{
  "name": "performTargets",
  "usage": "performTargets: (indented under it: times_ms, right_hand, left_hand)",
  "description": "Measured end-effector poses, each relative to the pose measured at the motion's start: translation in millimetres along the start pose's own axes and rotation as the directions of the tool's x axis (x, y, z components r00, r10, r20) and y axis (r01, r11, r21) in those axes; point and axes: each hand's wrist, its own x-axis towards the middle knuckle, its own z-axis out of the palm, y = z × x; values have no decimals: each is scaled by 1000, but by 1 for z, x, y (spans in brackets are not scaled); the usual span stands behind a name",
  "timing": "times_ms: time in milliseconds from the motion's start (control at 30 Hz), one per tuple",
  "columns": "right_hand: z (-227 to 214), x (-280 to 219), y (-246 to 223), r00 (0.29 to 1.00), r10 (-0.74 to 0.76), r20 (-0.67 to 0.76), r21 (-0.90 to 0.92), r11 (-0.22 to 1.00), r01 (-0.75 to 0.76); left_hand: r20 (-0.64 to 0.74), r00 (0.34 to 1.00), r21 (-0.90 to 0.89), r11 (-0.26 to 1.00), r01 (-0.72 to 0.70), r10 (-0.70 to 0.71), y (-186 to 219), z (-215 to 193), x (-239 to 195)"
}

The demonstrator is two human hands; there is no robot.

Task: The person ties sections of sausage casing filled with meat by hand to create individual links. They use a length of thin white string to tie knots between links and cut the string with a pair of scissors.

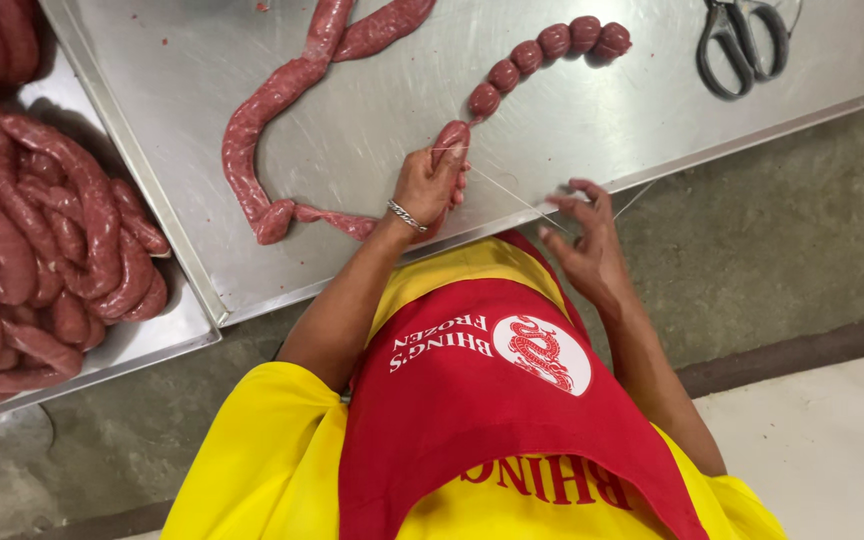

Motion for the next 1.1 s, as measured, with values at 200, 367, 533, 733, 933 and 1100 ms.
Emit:
performTargets:
  times_ms: [200, 367, 533, 733, 933, 1100]
  right_hand:
    - [-137, -64, 92, 968, -229, -105, 985, 114, 133]
    - [-135, -87, 118, 868, 437, -235, 525, 809, -264]
    - [-140, -129, 143, 934, 132, 333, 255, 941, -224]
    - [-67, -152, 239, 811, 564, 153, 35, 817, -575]
    - [-149, -70, 189, 933, 347, -99, 355, 888, -293]
    - [-129, 136, 101, 984, -179, 13, -630, 762, 147]
  left_hand:
    - [90, 995, -108, 993, 53, -43, -10, -13, 9]
    - [205, 967, -145, 973, 182, -150, 2, -21, 6]
    - [423, 823, -406, 734, 545, -378, 4, -49, 18]
    - [663, 735, -577, 530, 622, -142, 5, -54, 20]
    - [439, 882, -398, 844, 360, -170, 39, -66, -41]
    - [177, 981, -182, 982, -44, 77, -9, -56, -58]
